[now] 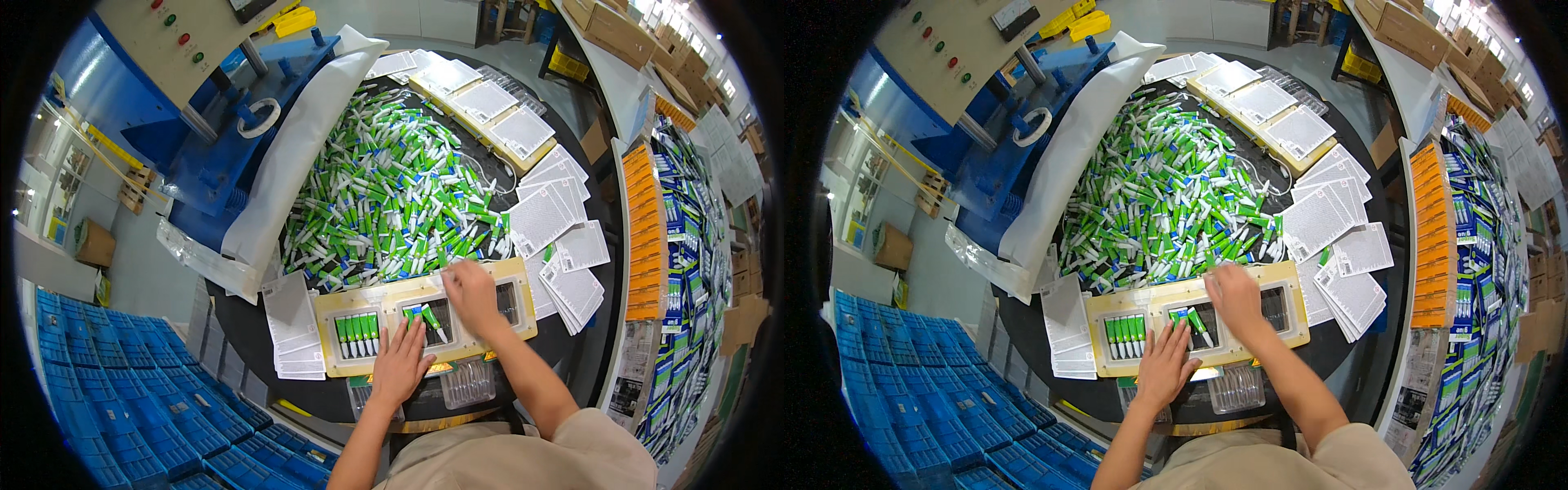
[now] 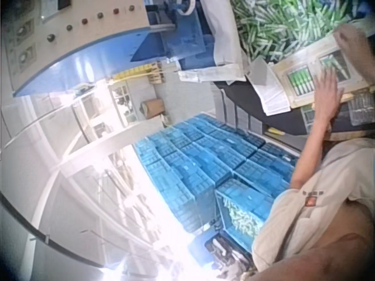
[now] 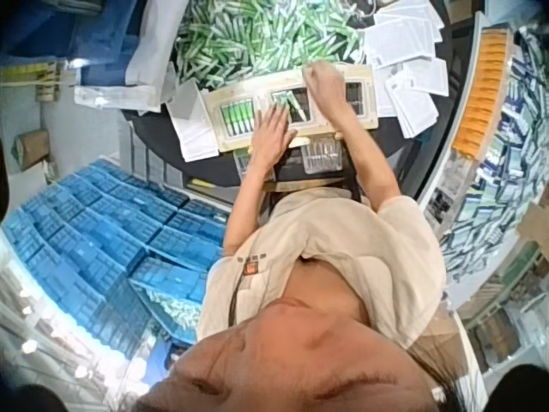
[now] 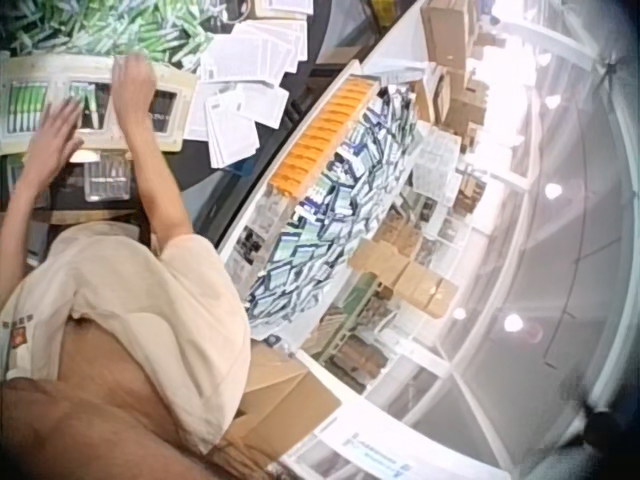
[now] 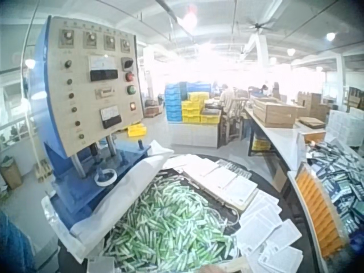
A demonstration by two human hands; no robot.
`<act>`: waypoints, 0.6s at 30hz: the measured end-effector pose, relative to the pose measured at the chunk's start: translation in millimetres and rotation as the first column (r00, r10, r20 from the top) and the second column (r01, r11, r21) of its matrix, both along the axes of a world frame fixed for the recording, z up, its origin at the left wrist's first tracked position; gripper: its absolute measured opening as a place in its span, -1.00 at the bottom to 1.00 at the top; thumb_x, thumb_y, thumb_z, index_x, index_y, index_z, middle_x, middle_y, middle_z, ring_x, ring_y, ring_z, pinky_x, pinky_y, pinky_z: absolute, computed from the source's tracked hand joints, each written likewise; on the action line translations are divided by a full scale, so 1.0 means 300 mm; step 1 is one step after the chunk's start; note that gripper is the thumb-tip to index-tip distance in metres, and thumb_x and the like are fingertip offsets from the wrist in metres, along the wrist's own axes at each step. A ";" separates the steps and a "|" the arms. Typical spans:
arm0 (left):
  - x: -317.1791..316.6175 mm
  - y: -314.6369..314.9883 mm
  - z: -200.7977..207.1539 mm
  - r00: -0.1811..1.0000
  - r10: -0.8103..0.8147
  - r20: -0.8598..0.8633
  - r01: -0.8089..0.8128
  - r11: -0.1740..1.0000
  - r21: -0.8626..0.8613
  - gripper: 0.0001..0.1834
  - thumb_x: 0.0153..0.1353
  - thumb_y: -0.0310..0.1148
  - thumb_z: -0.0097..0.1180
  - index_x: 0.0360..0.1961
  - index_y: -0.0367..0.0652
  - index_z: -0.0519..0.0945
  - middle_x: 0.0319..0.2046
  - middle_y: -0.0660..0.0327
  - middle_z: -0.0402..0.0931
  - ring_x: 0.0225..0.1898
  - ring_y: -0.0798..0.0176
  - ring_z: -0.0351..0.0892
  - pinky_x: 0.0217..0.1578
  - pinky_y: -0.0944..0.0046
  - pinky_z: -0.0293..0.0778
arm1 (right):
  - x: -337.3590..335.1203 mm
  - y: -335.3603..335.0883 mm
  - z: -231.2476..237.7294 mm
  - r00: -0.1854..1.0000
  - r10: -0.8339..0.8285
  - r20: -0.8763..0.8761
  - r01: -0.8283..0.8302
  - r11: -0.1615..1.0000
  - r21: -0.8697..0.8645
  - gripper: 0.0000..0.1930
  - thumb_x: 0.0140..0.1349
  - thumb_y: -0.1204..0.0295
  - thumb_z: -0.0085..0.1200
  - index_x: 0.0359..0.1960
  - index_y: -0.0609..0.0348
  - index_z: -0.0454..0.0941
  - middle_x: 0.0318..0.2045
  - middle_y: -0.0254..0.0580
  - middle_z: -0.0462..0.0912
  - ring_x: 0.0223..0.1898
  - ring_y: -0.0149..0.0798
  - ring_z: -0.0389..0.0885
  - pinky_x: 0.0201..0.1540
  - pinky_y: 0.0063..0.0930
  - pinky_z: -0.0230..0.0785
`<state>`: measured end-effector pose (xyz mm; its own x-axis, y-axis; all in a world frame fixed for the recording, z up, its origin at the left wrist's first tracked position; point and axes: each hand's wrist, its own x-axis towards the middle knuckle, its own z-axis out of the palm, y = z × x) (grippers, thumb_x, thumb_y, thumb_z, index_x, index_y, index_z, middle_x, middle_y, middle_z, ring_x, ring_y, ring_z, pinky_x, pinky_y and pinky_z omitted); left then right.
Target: The person repeatedly picks green and white markers from a large pile on a rotating table, places them into a plastic tray with three compartments, and closes the tray with a white lid. The person stacks the completed trays to the side and continues the cycle.
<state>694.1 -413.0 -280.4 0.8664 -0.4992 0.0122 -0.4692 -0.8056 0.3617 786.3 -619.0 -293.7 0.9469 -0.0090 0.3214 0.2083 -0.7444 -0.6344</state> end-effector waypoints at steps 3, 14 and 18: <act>0.053 0.006 0.030 0.998 -0.003 0.062 0.004 1.000 -0.005 -0.38 0.41 -0.06 0.11 0.37 -0.19 0.42 0.47 0.14 0.25 0.51 0.06 0.15 0.48 -0.24 -0.03 | 0.225 0.004 -0.020 0.982 -0.122 -0.146 0.066 0.938 -0.340 -0.79 0.18 0.36 0.30 -0.29 0.27 0.69 -0.30 0.00 0.64 -0.26 0.05 0.67 -0.20 -0.12 0.54; 0.022 -0.061 0.012 0.927 0.237 0.292 -0.174 0.958 -0.228 -0.64 0.13 -0.27 0.41 -0.08 -0.15 0.65 -0.15 0.20 0.58 -0.08 0.11 0.55 -0.05 0.10 0.34 | -0.169 -0.113 0.102 0.929 0.363 0.076 -0.370 0.918 0.143 -0.70 0.07 0.61 0.23 -0.10 0.24 0.67 -0.10 -0.04 0.70 -0.09 0.00 0.69 -0.04 -0.23 0.58; 0.000 -0.090 -0.023 0.912 0.331 0.244 -0.300 0.941 -0.154 -0.68 0.12 -0.19 0.42 -0.20 -0.12 0.63 -0.29 0.20 0.47 -0.21 0.08 0.44 -0.19 0.08 0.22 | -0.258 -0.078 0.047 0.837 0.535 0.114 -0.495 0.830 -0.255 -0.69 0.08 0.59 0.17 -0.09 0.32 0.66 -0.03 -0.07 0.68 0.04 -0.04 0.65 0.04 -0.27 0.59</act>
